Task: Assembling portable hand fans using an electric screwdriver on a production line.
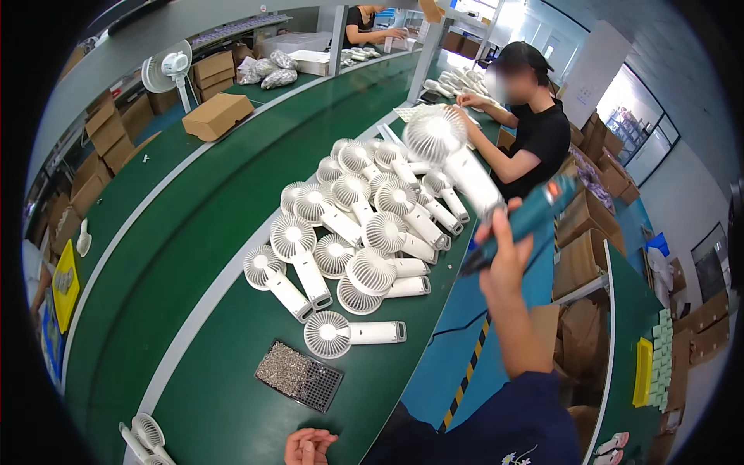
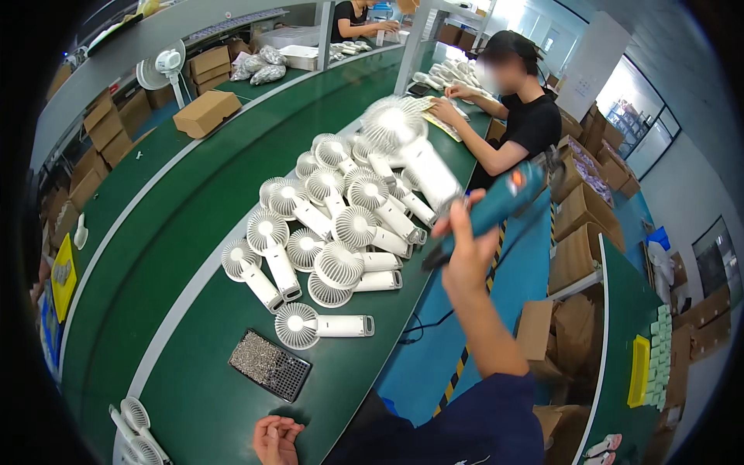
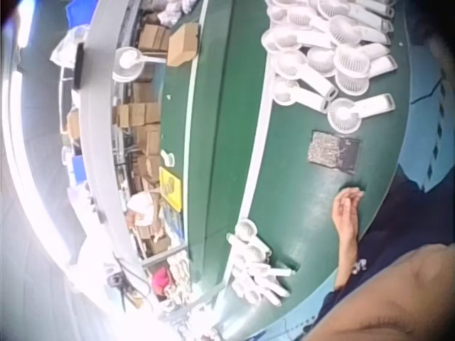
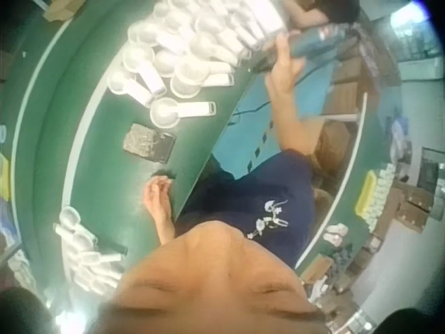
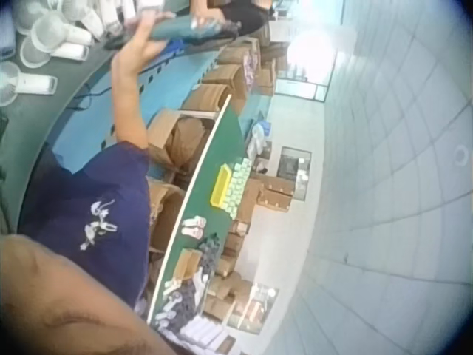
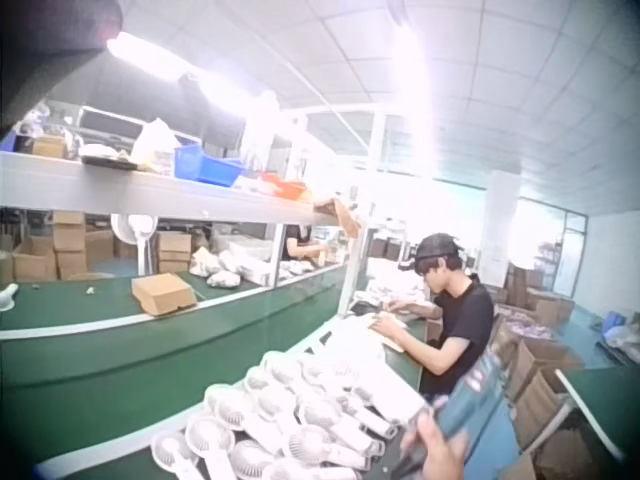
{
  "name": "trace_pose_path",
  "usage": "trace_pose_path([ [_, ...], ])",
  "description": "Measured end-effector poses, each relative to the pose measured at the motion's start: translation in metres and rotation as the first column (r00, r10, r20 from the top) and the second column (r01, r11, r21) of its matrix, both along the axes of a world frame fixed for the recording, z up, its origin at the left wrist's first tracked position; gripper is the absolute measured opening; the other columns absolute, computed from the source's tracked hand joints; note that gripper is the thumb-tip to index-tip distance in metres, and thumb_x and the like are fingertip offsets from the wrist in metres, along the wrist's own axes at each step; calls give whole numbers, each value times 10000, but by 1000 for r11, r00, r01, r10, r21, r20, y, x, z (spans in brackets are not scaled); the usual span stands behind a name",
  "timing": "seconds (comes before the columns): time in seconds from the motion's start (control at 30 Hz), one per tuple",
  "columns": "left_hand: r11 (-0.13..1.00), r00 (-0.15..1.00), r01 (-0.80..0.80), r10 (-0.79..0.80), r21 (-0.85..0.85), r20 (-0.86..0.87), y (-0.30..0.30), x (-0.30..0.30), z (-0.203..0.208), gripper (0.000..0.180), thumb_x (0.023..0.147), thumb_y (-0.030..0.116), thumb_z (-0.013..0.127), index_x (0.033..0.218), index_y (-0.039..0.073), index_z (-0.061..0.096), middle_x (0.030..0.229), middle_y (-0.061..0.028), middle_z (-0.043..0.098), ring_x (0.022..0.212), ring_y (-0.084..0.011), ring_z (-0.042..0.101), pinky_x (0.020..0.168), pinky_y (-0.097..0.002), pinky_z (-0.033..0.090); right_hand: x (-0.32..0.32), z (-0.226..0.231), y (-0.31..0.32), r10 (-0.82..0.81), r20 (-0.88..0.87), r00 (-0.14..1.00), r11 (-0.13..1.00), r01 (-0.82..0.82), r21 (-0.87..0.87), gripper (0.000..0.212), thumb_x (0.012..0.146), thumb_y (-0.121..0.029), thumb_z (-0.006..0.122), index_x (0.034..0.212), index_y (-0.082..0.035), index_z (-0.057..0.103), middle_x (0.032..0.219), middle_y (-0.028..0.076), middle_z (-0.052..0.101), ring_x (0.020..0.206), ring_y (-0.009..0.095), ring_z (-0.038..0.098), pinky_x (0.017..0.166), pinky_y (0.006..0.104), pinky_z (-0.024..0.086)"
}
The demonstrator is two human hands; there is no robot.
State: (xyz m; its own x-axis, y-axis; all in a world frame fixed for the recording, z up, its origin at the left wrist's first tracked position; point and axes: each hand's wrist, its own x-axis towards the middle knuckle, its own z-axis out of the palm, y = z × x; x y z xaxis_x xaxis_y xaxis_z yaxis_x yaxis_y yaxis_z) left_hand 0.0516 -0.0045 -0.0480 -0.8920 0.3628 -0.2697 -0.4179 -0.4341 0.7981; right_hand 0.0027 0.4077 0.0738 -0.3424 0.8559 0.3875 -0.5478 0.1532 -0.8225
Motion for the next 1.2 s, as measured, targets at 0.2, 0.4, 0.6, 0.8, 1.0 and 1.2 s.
trace_pose_path([
  [0.2, 1000, 1000, 4, -4, 20, 26, 5, -2, -6, 288, 958, 162, 563, 1173, -28, 554, 1076, -176, 637, 965, -279, 625, 902, -427, 497, -93, -5, 161, 102, 6, 995, 955, -96, -279, 270, 846, 3, 642, 1048, -26, 464, 861, 95, 557, 728, 187, 616, 649, 287, 576],
  [0.4, 1000, 999, 16, -17, 18, 38, -1, -3, -4, 294, 954, 164, 567, 1178, -27, 553, 1096, -167, 635, 968, -282, 630, 894, -425, 500, -176, -83, 249, 24, 209, 978, 816, 102, -570, 140, 803, 28, 639, 828, 61, 505, 778, 134, 588, 610, 219, 636, 555, 284, 597],
  [0.6, 1000, 1000, 13, -13, 8, -11, 2, 1, 2, 281, 962, 153, 551, 1177, -27, 555, 1115, -157, 631, 980, -277, 629, 897, -424, 500, -187, -93, 239, 107, 278, 954, 807, 80, -585, 147, 826, 21, 617, 892, 93, 506, 803, 139, 597, 639, 218, 662, 549, 286, 601],
  [0.8, 995, 995, 96, -96, -8, 7, 12, -5, 2, 281, 963, 144, 544, 1183, -29, 553, 1105, -153, 634, 978, -272, 629, 903, -418, 498, -150, -70, 230, 159, 497, 853, 903, 78, -422, 214, 888, -115, 614, 953, 61, 511, 895, 160, 643, 600, 193, 644, 463, 263, 529],
  [1.0, 959, 975, 219, -222, -183, 3, -10, -18, 2, 262, 944, 176, 584, 1133, -5, 568, 1039, -149, 644, 956, -262, 631, 886, -391, 494, -74, -42, 96, -76, 362, 929, 992, 109, -70, 363, 897, -330, 632, 998, 11, 562, 732, 86, 615, 436, 143, 513, 373, 278, 390],
  [1.2, 946, 912, -17, -117, -323, -393, -26, -115, 16, 175, 975, 166, 553, 910, 7, 586, 829, -31, 617, 747, -102, 563, 693, -252, 477, 83, -63, -77, 352, 417, 838, 884, -444, 146, 438, 966, -255, 517, 1290, -17, 342, 512, 51, 477, 366, 134, 457, 380, 240, 402],
])
